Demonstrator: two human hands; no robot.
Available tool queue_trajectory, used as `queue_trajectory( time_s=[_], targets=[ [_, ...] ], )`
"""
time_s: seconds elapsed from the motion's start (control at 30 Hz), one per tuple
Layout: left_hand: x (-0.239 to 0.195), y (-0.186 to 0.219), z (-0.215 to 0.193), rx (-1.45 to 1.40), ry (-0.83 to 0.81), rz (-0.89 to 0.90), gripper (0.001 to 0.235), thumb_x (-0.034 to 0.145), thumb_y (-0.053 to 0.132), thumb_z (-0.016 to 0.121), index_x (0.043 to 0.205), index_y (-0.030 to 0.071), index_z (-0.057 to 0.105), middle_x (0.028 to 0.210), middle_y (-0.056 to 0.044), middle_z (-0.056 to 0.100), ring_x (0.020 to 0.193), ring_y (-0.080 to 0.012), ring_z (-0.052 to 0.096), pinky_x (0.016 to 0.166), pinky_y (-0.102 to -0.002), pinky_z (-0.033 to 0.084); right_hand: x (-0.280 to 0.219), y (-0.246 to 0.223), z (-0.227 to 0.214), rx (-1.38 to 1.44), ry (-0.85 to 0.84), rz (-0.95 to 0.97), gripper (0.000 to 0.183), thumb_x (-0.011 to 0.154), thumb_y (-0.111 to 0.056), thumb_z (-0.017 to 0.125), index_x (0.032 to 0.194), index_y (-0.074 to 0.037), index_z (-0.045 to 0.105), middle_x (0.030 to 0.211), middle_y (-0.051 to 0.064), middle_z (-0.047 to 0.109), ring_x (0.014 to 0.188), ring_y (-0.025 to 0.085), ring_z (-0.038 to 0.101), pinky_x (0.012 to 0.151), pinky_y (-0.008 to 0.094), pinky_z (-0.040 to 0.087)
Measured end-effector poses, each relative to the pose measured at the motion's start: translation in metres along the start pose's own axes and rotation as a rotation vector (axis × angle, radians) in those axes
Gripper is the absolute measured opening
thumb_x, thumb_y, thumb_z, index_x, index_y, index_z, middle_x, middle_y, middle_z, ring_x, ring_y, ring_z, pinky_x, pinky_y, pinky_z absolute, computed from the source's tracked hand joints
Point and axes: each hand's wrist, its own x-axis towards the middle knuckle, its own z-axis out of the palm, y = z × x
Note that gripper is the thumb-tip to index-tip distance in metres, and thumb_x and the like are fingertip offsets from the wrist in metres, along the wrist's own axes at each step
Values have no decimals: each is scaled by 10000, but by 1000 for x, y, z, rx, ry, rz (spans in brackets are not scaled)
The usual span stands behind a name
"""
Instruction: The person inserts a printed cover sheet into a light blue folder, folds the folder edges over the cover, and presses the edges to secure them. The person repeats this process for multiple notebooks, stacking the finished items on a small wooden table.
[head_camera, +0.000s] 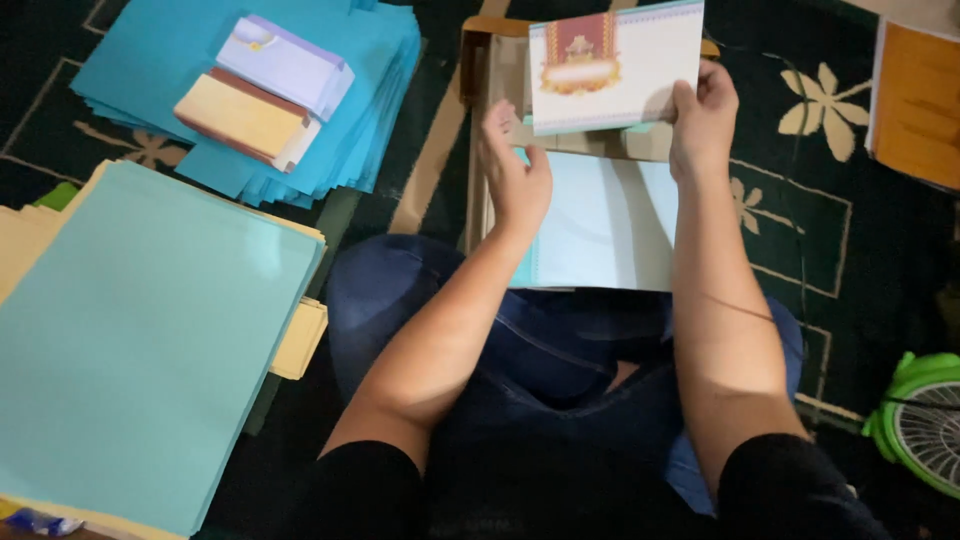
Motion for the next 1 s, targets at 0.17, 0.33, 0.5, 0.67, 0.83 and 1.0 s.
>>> queue_trajectory(
  time_s=[0.17, 0.33, 0.5, 0.67, 0.83, 1.0],
  targets=[
    [-7, 6, 4, 169, -146, 94, 473, 874, -21, 561, 1335, 82, 530, 1357, -127, 603, 1319, -341, 563, 1161, -476, 435, 47, 60, 6, -410, 72, -5, 165, 943, -57, 554, 1099, -110, 573, 1037, 72, 655, 921, 179, 637, 773, 316, 500],
    [-18, 11, 12, 274, -331, 107, 382, 878, 31, 541, 1213, 199, 614, 1344, -43, 600, 1317, -314, 524, 1005, -509, 441, 30, 40, 21, -739, 131, 51, 277, 985, -43, 530, 1251, -113, 502, 1084, 104, 640, 993, 246, 681, 789, 366, 566],
    [-28, 5, 17, 370, -450, 232, 250, 858, 31, 592, 1051, 170, 670, 1173, -15, 602, 1193, -321, 536, 964, -504, 401, 33, 51, 21, -1047, 159, -23, 239, 980, -132, 672, 1203, -130, 584, 885, 69, 732, 827, 312, 727, 677, 475, 553],
    [-29, 3, 18, 383, -494, 260, 231, 851, 27, 601, 1034, 146, 677, 1188, -19, 613, 1165, -319, 548, 941, -500, 397, 39, 44, 19, -1015, 193, 58, 277, 978, -118, 622, 1254, -140, 602, 993, 102, 773, 954, 341, 724, 814, 485, 530],
    [-31, 3, 20, 430, -562, 254, 218, 868, 20, 608, 1037, 120, 702, 1197, -29, 630, 1173, -312, 541, 960, -511, 386, 52, 66, 17, -1063, 178, 84, 266, 969, -118, 614, 1232, -159, 629, 1091, 138, 762, 995, 359, 704, 913, 491, 437],
    [-31, 1, 18, 456, -558, 259, 207, 864, 37, 621, 1024, 132, 712, 1189, -32, 645, 1159, -299, 564, 991, -511, 380, 61, 90, 11, -1237, 140, -130, 131, 963, -172, 639, 1077, -134, 692, 844, 121, 747, 789, 382, 674, 754, 505, 448]
  ],
)
